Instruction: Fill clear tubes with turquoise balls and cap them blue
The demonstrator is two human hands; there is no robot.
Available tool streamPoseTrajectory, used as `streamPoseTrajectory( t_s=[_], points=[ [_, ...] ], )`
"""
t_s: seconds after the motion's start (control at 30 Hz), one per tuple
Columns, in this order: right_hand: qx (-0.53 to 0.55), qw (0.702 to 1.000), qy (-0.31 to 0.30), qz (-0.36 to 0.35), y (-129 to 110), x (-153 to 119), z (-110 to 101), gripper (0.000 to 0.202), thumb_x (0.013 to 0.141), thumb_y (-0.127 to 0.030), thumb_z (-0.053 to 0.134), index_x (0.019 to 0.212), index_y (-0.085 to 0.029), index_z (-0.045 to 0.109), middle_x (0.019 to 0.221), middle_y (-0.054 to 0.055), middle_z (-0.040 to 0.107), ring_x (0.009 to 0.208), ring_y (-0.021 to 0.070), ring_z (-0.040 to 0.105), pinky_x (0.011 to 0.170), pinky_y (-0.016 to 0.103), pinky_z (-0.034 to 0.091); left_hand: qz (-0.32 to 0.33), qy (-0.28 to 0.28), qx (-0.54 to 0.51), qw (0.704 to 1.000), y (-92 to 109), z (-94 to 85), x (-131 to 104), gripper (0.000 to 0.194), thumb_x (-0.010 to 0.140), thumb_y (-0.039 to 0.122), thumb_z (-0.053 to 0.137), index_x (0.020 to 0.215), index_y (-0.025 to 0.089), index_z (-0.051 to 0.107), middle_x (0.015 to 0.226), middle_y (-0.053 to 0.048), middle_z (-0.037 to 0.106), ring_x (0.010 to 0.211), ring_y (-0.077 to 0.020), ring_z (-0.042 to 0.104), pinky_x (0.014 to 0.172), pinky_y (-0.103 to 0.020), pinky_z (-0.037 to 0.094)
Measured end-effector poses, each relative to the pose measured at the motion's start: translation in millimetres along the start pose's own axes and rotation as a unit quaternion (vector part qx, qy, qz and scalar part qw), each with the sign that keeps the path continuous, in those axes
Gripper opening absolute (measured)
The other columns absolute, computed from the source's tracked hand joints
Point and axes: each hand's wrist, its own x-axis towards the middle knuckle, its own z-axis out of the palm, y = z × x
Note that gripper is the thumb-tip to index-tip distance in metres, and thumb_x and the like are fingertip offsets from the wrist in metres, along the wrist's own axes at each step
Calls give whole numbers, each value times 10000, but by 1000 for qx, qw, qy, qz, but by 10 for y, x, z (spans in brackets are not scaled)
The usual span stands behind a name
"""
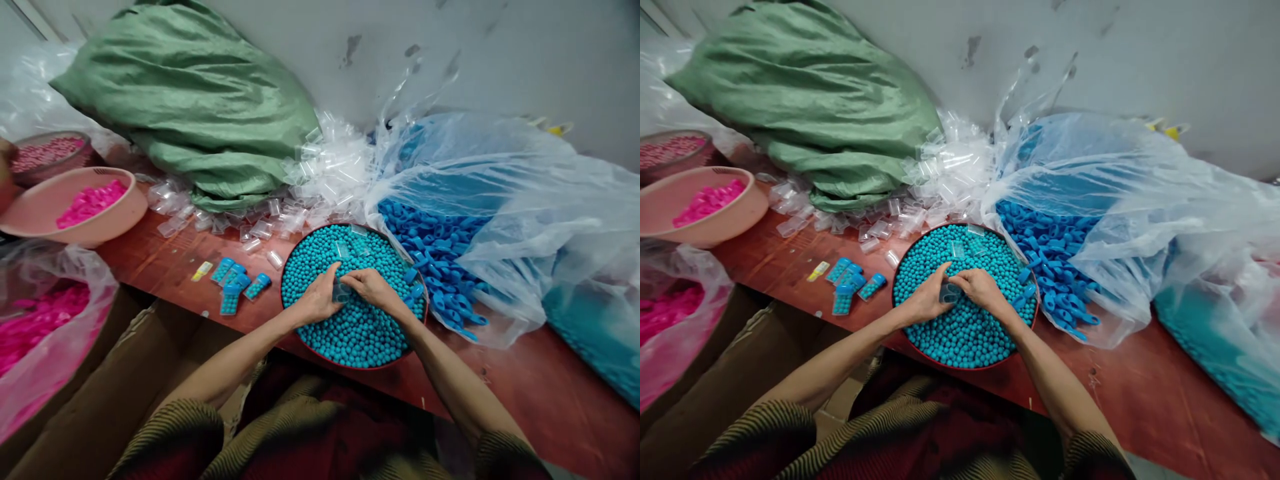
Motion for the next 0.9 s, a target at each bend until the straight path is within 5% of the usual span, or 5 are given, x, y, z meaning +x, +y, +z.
streamPoseTrajectory(
  t_s=[0.17,0.33,0.6,0.73,0.9],
  points=[
    [-180,976,104,62,-156,503,-173,309,880,-409,482,1045,-195,633,972,97,671,883,221,611,715,280,410,-25,-28,64,997,49,-80,31,436,717,220,554,1133,121,471,1042,-111,560,1019,-265,528,913,-418,454],
    [-198,978,39,54,-134,802,-101,309,790,-313,637,1062,-169,616,1052,119,621,924,222,601,798,303,437,-30,24,89,995,58,-58,-17,358,712,242,569,1038,122,478,1267,-180,446,1224,-316,422,1013,-454,399],
    [110,973,203,-13,118,84,202,163,837,-272,521,939,-179,607,874,55,658,757,178,614,695,304,494,42,48,65,996,-6,32,37,437,688,239,613,1069,113,440,1428,-225,295,1384,-355,216,1100,-488,304],
    [157,969,190,-2,125,-180,324,206,843,-274,476,948,-193,633,875,41,688,764,176,634,715,305,496,61,1,57,997,2,16,93,571,707,233,579,1216,92,365,1258,-200,482,1246,-323,433,1008,-471,396],
    [97,988,119,-18,133,-139,119,228,841,-253,478,951,-211,674,933,36,712,862,186,647,815,317,476,-7,-60,95,994,102,-115,147,691,691,261,595,1302,107,309,1246,-193,491,1168,-328,477,934,-470,430]
  ],
)
